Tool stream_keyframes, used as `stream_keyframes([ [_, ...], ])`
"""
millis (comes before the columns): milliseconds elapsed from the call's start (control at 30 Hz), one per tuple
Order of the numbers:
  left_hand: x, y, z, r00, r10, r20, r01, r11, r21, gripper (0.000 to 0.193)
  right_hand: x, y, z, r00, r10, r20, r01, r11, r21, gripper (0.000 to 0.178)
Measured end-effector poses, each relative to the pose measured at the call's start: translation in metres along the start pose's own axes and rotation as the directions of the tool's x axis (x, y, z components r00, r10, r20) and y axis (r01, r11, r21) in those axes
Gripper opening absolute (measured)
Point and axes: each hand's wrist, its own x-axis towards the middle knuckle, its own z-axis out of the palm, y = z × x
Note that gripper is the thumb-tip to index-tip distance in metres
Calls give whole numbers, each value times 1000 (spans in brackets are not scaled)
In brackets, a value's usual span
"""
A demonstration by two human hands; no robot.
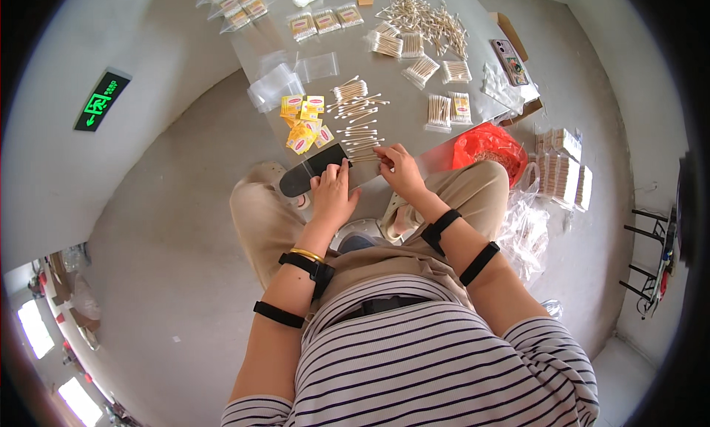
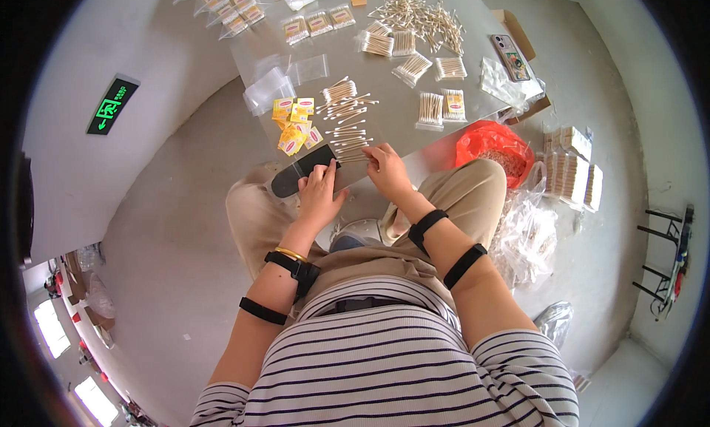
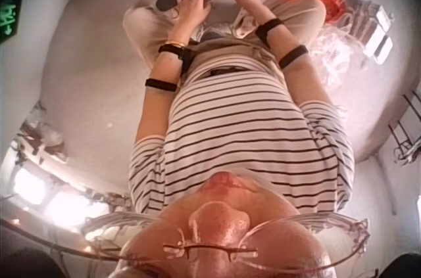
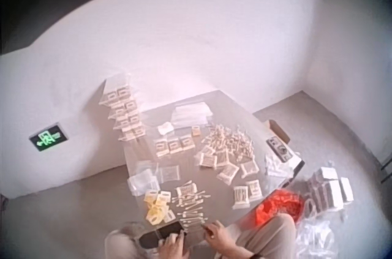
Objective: The person gathers loose cotton swabs on a table, aligns them into neat bundles, and places them into small clear plastic bags. The person then seals the bags and sets the finished packs aside.
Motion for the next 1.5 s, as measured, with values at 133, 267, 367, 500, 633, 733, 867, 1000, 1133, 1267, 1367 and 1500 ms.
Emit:
stream_keyframes([
  [133, 1, -1, 1, 1000, -12, 15, 12, 1000, -18, 79, 1, -1, -6, 1000, -20, 21, 20, 999, -28, 39],
  [267, -1, -4, 5, 999, -30, -29, 28, 998, -64, 75, -2, -3, -13, 1000, 10, -12, -11, 999, -37, 31],
  [367, -2, -6, 8, 996, -28, -87, 18, 993, -117, 70, -2, -10, -18, 996, -82, 27, 86, 968, -238, 25],
  [500, 0, -1, 0, 998, -12, -61, 3, 990, -142, 62, 4, -13, -14, 963, -258, 81, 270, 910, -314, 24],
  [633, 0, 1, -3, 997, 74, -15, -75, 994, -83, 59, 10, -19, -9, 949, -294, 111, 314, 874, -371, 25],
  [733, 1, 2, -1, 992, 123, 19, -122, 992, -43, 60, 14, -24, -9, 949, -297, 107, 314, 853, -418, 27],
  [867, 6, 7, -1, 991, 119, 59, -117, 992, -44, 64, 20, -22, -8, 951, -288, 112, 306, 830, -467, 25],
  [1000, 10, 10, -1, 990, 134, 45, -133, 990, -41, 65, 22, -19, -8, 951, -287, 114, 307, 837, -453, 21],
  [1133, 10, 7, 0, 988, 144, 51, -142, 989, -41, 69, 28, -20, -7, 948, -309, 81, 311, 836, -452, 19],
  [1267, 10, 6, 3, 987, 152, 47, -151, 988, -34, 72, 38, -25, -11, 965, -236, 117, 263, 834, -484, 26],
  [1367, 11, 7, 2, 987, 151, 51, -149, 988, -28, 72, 41, -21, -10, 964, -237, 123, 267, 829, -491, 24],
  [1500, 11, 7, 2, 988, 149, 47, -148, 988, -35, 72, 41, -20, -8, 959, -246, 140, 283, 833, -475, 23],
])
